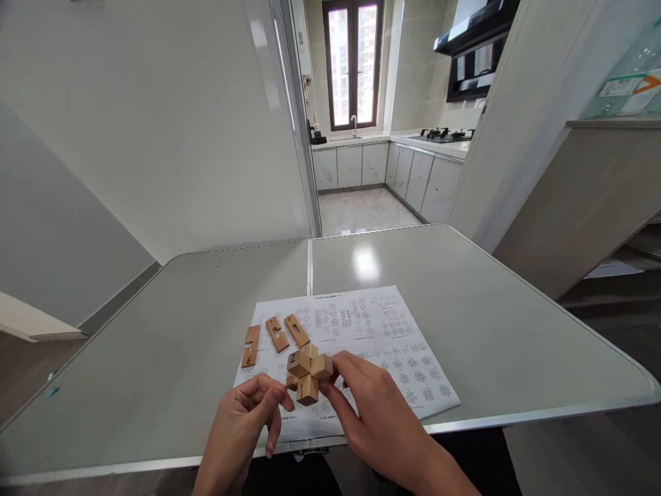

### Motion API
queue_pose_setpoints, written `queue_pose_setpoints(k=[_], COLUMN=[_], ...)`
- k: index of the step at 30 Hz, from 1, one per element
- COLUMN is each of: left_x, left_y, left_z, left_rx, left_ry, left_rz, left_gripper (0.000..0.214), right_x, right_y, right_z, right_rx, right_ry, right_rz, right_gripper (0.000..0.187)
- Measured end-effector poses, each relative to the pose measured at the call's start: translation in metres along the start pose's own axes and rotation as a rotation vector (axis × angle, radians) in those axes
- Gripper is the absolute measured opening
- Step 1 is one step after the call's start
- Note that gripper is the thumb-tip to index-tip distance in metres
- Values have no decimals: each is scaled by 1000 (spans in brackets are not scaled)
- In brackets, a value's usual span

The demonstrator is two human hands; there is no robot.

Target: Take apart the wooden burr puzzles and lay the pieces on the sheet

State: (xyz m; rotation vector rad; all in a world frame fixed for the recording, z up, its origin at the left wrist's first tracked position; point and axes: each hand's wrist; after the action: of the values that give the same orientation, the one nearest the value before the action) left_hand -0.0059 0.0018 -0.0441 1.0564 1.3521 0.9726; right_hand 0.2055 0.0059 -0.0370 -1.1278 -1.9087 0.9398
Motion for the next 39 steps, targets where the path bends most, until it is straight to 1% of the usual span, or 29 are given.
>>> queue_pose_setpoints(k=[2, 4, 8, 11, 12, 14, 15, 17, 18, 19, 21, 22, 25, 27, 28, 30, 33, 35, 37, 39], left_x=[3, 6, 14, 19, 21, 23, 24, 23, 23, 21, 19, 18, 15, 13, 12, 8, 2, -1, -3, -3], left_y=[-2, -3, -8, -14, -16, -16, -14, -10, -7, -5, -2, -1, 0, 0, 1, 2, 6, 8, 9, 10], left_z=[-3, -5, -15, -26, -30, -34, -35, -34, -33, -31, -28, -27, -25, -25, -25, -25, -24, -23, -21, -19], left_rx=[14, 30, 48, 114, 148, 191, 191, 175, 169, 170, 186, 192, 186, 190, 196, 195, 154, 149, 172, 205], left_ry=[6, 42, 157, 240, 265, 289, 286, 254, 236, 226, 212, 212, 225, 224, 205, 115, -79, -169, -197, -175], left_rz=[10, 41, 131, 157, 157, 164, 175, 200, 208, 210, 207, 212, 244, 252, 254, 273, 330, 325, 295, 286], left_gripper=[49, 52, 59, 62, 60, 46, 47, 67, 69, 64, 46, 42, 51, 51, 48, 47, 64, 76, 81, 78], right_x=[2, 4, 4, 5, 5, 7, 8, 9, 10, 10, 11, 11, 12, 12, 12, 11, 11, 11, 11, 10], right_y=[-1, -1, -2, -3, -3, -5, -5, -6, -6, -6, -6, -7, -8, -9, -10, -11, -11, -12, -13, -13], right_z=[2, 4, 6, 8, 8, 9, 9, 10, 10, 11, 12, 13, 15, 15, 16, 16, 17, 18, 19, 19], right_rx=[-19, -34, -60, -64, -65, -68, -70, -76, -80, -83, -87, -88, -85, -88, -91, -101, -94, -77, -61, -41], right_ry=[-10, -11, -13, -23, -24, -19, -17, -14, -15, -15, -16, -17, -26, -31, -36, -43, -45, -39, -37, -45], right_rz=[-17, -31, -40, -42, -46, -63, -71, -82, -85, -89, -99, -104, -114, -113, -112, -111, -121, -135, -145, -132], right_gripper=[13, 13, 13, 12, 12, 12, 12, 12, 12, 12, 12, 12, 12, 13, 13, 12, 12, 13, 12, 11])
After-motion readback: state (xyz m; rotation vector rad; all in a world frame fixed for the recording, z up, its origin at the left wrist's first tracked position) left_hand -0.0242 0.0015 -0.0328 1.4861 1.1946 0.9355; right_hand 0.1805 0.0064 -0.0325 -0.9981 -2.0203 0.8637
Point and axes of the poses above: each hand's wrist, its own x-axis towards the middle knuckle, its own z-axis out of the palm, y = z × x, and after that the axes turned 3 degrees about x, right-handed
